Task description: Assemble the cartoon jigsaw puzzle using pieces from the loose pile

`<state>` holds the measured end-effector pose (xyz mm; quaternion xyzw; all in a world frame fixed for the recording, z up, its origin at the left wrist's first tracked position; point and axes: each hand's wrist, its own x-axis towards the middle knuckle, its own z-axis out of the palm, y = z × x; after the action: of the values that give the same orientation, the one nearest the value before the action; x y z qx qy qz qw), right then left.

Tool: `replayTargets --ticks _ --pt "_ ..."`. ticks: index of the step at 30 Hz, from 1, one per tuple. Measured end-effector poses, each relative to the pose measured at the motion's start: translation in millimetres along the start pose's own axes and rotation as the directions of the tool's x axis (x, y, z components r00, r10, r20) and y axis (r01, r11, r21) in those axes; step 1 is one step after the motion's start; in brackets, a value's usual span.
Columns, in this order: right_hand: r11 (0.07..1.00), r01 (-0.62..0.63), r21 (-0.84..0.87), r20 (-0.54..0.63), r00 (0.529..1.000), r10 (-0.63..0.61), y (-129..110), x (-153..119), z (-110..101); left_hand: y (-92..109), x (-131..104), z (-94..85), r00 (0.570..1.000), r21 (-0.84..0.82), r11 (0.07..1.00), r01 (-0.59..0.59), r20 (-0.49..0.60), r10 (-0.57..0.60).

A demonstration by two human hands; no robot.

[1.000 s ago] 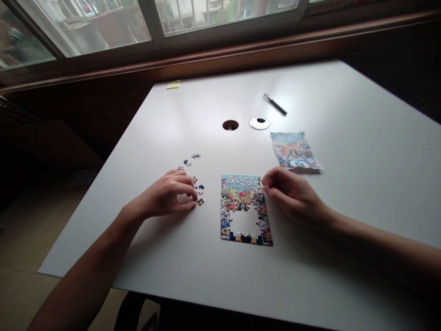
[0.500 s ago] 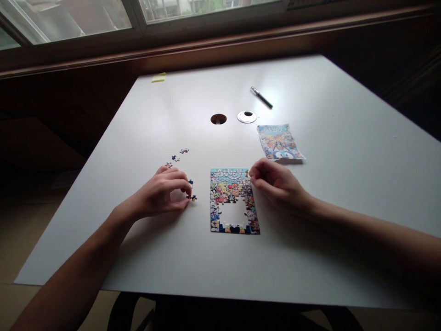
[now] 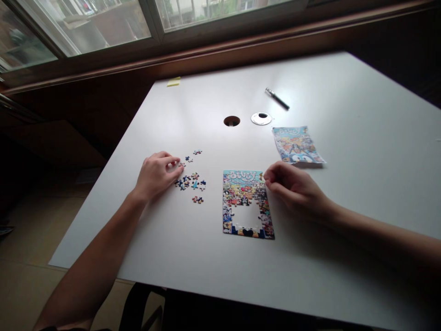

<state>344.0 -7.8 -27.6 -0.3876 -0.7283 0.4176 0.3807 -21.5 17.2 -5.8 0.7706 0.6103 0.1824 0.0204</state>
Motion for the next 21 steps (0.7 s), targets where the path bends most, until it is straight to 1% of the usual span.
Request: replayTargets --ticks 3,8,13,18,21 --pt "1.0 0.002 -0.011 -0.001 1.0 -0.002 -1 0 0 0 0 2.2 1.0 -0.061 0.998 -0.007 0.004 0.007" --pt "1.0 -0.002 -0.017 0.0 1.0 0.002 -3 0 0 -1 2 0.8 0.997 -0.099 0.992 -0.072 0.013 0.074" --pt "0.999 -0.006 -0.035 -0.007 1.0 0.006 -3 1 0 4 1 1.7 0.987 -0.106 0.982 -0.158 -0.045 0.154" --pt "1.0 0.006 -0.026 -0.01 1.0 -0.007 -5 1 0 19 -4 4.3 0.964 -0.188 0.952 -0.243 -0.153 0.216" --pt "0.999 0.012 -0.037 -0.01 1.0 -0.013 -5 1 0 39 -9 6.6 0.935 -0.28 0.897 -0.341 -0.197 0.294"
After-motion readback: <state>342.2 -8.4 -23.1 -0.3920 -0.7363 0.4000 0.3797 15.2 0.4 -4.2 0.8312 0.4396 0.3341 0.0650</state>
